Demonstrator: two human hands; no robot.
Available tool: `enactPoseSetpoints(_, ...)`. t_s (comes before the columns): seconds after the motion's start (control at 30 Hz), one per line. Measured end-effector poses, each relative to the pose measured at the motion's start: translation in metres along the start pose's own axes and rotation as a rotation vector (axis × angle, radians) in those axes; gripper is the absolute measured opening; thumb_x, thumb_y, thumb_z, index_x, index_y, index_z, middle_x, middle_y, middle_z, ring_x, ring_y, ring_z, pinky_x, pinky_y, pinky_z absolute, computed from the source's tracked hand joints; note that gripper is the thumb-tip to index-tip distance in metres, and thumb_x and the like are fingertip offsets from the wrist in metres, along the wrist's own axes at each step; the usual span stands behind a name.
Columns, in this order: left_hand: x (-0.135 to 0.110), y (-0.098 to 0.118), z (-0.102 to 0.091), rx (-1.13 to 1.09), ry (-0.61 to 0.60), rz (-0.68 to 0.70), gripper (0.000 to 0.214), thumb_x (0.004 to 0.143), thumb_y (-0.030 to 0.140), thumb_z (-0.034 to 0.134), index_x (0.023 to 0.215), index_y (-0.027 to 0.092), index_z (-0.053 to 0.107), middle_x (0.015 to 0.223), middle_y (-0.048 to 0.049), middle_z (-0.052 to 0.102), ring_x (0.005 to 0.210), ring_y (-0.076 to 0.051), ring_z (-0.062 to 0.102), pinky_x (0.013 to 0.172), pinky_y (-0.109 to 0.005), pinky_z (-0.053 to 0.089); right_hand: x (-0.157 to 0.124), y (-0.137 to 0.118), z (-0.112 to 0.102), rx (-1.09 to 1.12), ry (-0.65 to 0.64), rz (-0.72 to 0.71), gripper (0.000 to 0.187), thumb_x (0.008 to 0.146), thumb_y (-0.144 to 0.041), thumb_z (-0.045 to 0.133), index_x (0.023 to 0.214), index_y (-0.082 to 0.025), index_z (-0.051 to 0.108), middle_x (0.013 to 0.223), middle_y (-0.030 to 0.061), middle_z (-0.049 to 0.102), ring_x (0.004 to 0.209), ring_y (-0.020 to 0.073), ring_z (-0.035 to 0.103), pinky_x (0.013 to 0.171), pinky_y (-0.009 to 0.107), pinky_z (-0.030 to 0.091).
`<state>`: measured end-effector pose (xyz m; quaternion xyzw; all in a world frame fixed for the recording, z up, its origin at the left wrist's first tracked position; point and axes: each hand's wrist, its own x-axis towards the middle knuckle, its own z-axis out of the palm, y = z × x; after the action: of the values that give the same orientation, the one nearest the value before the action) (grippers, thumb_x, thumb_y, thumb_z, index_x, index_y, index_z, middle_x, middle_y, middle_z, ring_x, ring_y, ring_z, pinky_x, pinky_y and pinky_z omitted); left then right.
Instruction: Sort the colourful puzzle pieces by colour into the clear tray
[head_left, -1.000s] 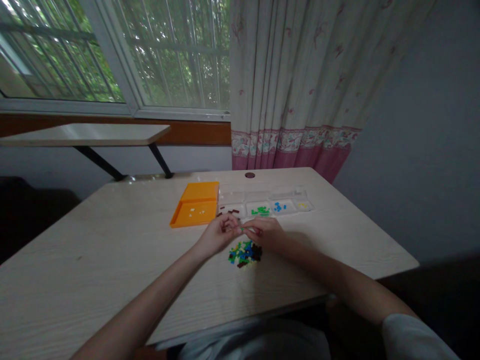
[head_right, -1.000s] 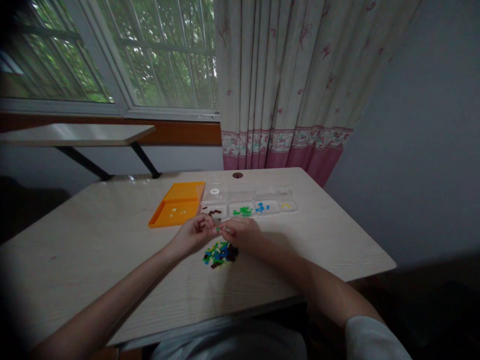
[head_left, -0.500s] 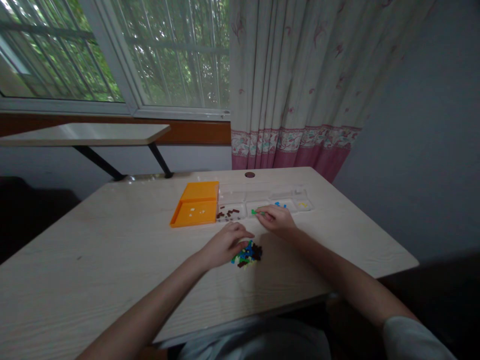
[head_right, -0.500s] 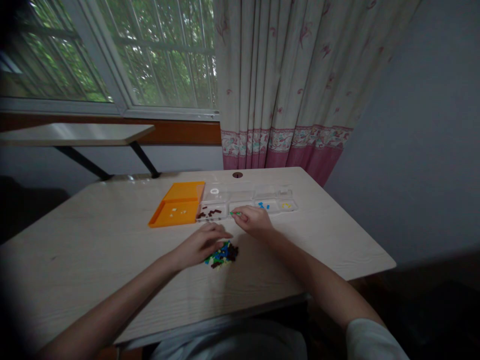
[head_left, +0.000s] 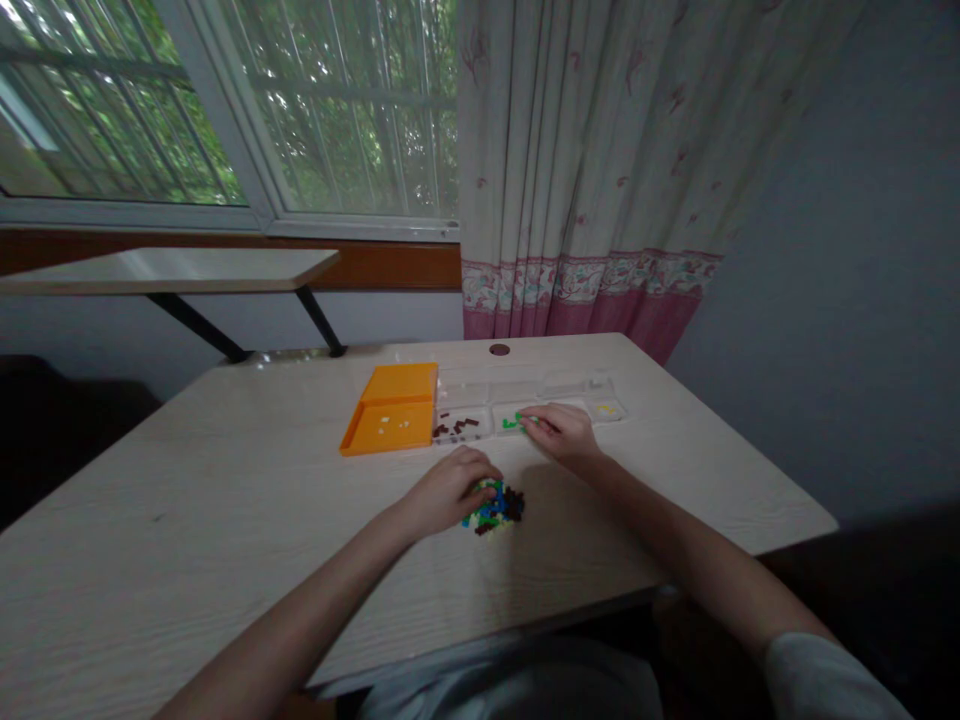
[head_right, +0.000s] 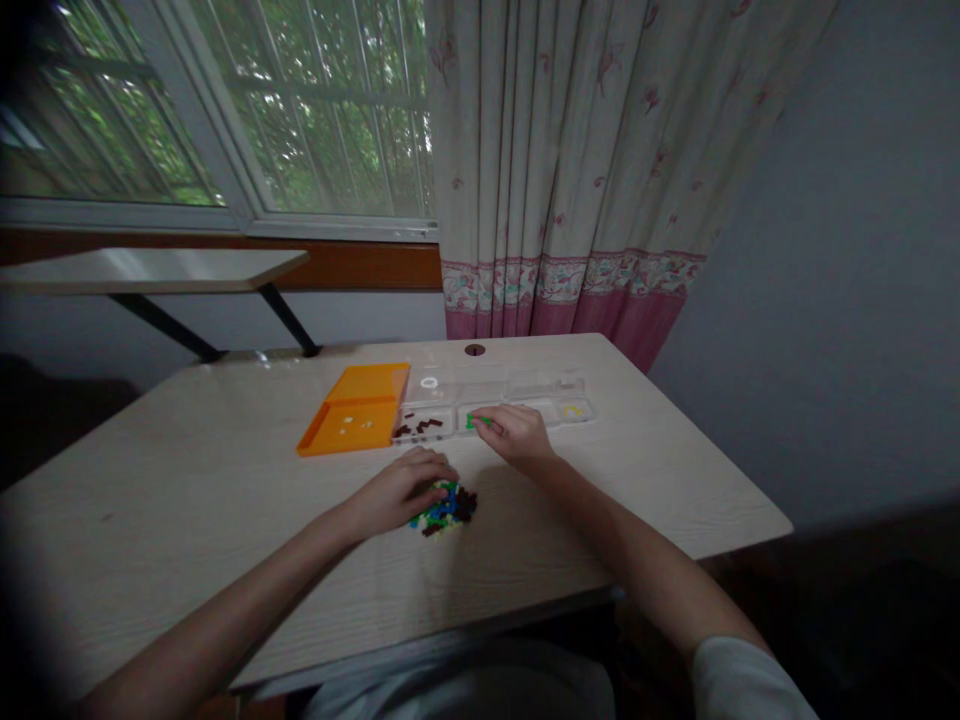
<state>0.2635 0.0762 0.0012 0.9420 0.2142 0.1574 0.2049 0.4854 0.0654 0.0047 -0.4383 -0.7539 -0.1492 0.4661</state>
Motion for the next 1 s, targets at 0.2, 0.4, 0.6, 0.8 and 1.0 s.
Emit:
enactPoseSetpoints(0.2,0.0,0.0,0.0,-0.043,0.02,0.01,0.02,0.083,0.023,0.049,0.098,0.019,0.061,0.09,-0.0065,0.062,0.091,-0.018,0.052,0.084,-0.03,0.039,0.001,-0.002,-0.002,-0.001,-0.002,-0.002,0.016,0.08,-0.027,0.055,0.077,-0.018,0.068,0.049,-0.0018,0.056,0.046,0.0073,0.048,0.051,0.018,0.037)
enactPoseSetpoints(0.4,0.001,-0.002,0.001,-0.18,0.053,-0.018,0.016,0.08,0.022,0.052,0.091,0.017,0.063,0.086,-0.0061,0.063,0.086,-0.016,0.054,0.081,-0.028,0.04,-0.001,0.003,0.001,-0.013,-0.125,0.136,0.018,0.079,-0.029,0.054,0.082,-0.018,0.068,0.055,-0.001,0.057,0.05,0.0082,0.05,0.054,0.018,0.038)
enactPoseSetpoints(0.6,0.002,-0.01,0.007,-0.423,0.178,-0.178,0.018,0.08,0.027,0.052,0.087,0.014,0.063,0.08,-0.0048,0.063,0.071,-0.013,0.054,0.064,-0.023,0.042,-0.002,0.016,0.009,-0.062,-0.314,0.364,0.018,0.078,-0.03,0.054,0.086,-0.02,0.067,0.059,-0.0015,0.057,0.057,0.0104,0.052,0.056,0.02,0.036)
enactPoseSetpoints(0.8,0.003,-0.018,0.009,-0.535,0.299,-0.294,0.028,0.082,0.033,0.049,0.094,0.012,0.062,0.08,-0.0056,0.062,0.061,-0.011,0.051,0.054,-0.021,0.038,-0.001,0.023,0.013,-0.106,-0.357,0.459,0.023,0.08,-0.033,0.05,0.092,-0.023,0.067,0.062,-0.0009,0.06,0.057,0.0115,0.053,0.055,0.021,0.034)
enactPoseSetpoints(1.0,0.004,-0.016,0.005,-0.566,0.345,-0.273,0.023,0.081,0.029,0.051,0.092,0.014,0.064,0.088,-0.0079,0.064,0.081,-0.016,0.057,0.071,-0.026,0.043,0.001,0.011,0.009,-0.058,-0.382,0.452,0.024,0.08,-0.03,0.049,0.093,-0.021,0.067,0.06,-0.0004,0.06,0.056,0.011,0.052,0.055,0.02,0.034)
